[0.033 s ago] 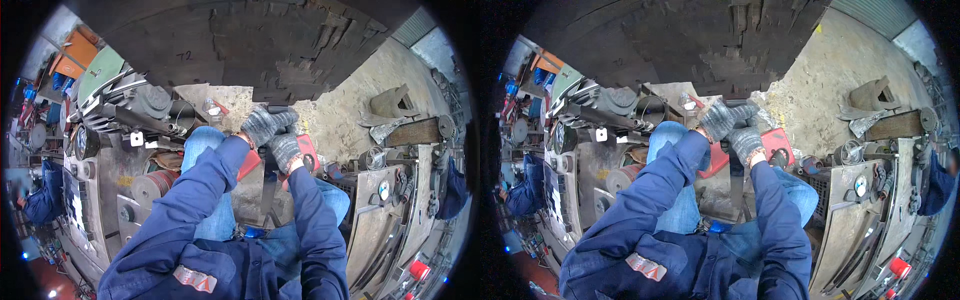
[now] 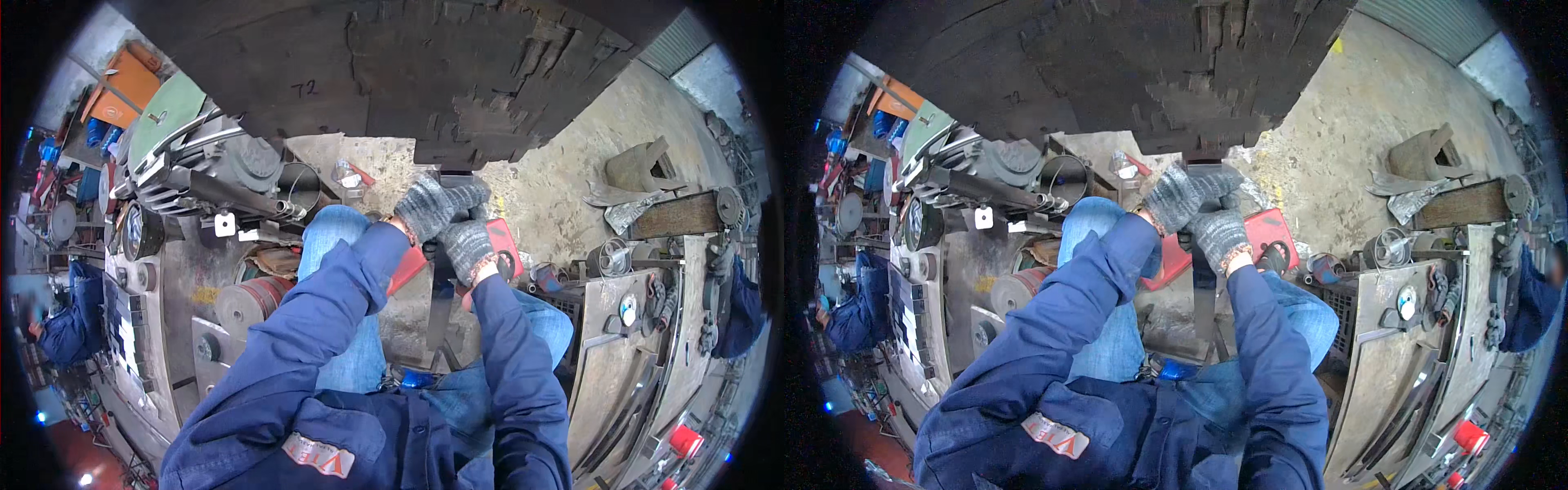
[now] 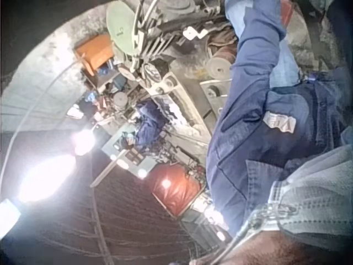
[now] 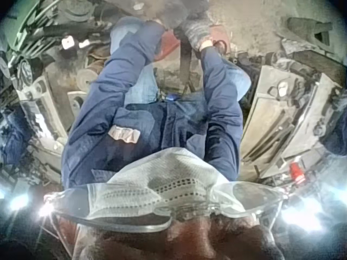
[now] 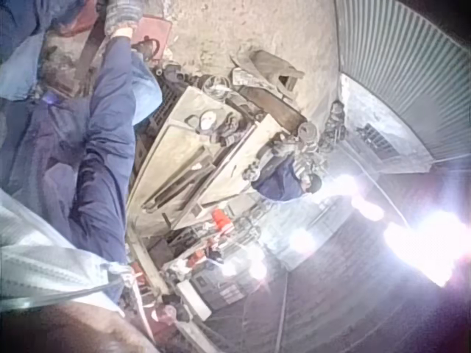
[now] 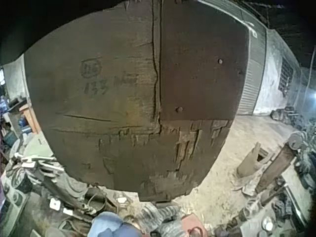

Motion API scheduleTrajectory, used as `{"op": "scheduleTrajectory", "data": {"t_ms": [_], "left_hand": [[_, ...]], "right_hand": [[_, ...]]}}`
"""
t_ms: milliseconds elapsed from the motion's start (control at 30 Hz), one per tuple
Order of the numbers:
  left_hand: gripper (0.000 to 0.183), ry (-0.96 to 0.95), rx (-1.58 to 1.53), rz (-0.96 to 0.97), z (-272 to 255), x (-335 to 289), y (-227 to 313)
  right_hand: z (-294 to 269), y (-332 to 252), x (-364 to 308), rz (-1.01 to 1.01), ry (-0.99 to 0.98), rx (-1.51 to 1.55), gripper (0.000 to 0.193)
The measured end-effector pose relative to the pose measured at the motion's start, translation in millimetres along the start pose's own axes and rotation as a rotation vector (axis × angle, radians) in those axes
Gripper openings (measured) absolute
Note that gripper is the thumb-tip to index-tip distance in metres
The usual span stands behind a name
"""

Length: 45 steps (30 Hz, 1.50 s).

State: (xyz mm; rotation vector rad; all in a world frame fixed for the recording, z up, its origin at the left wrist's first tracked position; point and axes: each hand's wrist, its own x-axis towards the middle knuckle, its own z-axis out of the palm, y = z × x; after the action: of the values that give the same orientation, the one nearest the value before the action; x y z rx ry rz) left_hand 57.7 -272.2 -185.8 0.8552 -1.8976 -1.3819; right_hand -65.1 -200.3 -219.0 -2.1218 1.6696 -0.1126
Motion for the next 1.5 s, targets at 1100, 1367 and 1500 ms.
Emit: {"op": "scheduleTrajectory", "data": {"t_ms": [1100,1367,1500], "left_hand": [[0.024,-0.027,-0.268,-0.143,-2.0,2.4,-4.6],[0.027,-0.04,-0.005,-0.065,-8.5,8.6,-2.0],[0.028,-0.031,-0.275,-0.31,-9.2,6.4,-3.5]], "right_hand": [[13.8,-0.3,1.0,0.036,0.214,0.796,0.032],[6.3,10.8,17.4,-0.126,-0.024,-0.332,0.028],[10.0,-4.3,11.5,0.319,0.097,1.059,0.036]]}}
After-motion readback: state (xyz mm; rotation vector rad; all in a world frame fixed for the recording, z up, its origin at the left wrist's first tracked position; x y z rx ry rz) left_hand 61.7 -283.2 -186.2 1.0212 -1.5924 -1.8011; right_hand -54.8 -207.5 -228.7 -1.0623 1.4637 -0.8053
